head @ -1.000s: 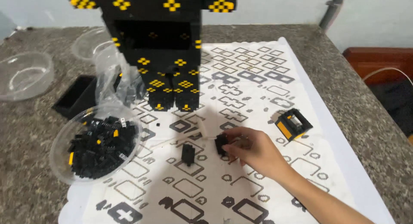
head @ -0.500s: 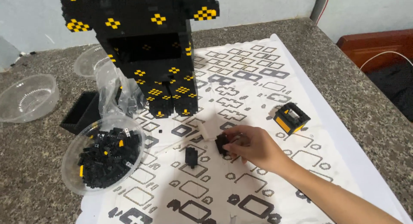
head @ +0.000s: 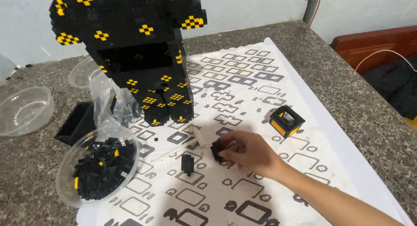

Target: The person assembles a black and yellow Lego figure by connecting small black pieces together. They pick pieces from a clear bowl and attach them to a growing structure on a printed instruction sheet, occasionally reaching into a plastic bag for more parts.

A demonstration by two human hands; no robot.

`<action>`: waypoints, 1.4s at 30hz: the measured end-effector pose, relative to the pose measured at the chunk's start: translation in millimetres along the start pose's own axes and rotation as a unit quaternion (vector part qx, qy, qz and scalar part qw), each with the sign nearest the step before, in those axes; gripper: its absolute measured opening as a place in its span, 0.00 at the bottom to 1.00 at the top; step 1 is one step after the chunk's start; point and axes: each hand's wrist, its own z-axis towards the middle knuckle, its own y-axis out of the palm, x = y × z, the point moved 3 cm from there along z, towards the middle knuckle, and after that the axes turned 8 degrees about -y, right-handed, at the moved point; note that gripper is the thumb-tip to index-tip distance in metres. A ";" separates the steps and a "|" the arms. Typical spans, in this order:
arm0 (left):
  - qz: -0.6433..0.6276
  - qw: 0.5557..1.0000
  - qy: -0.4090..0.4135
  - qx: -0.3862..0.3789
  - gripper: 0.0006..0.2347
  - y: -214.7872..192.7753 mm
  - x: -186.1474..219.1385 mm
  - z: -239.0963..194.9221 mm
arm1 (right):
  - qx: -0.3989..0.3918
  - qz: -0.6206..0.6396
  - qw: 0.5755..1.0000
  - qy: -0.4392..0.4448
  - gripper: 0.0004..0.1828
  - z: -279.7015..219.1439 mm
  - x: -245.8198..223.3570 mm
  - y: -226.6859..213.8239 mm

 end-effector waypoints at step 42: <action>0.287 0.827 -0.447 -0.183 0.07 -25.3 -162.4 66.7 | 0.021 -0.082 0.994 0.064 0.15 -3.5 -21.5 3.8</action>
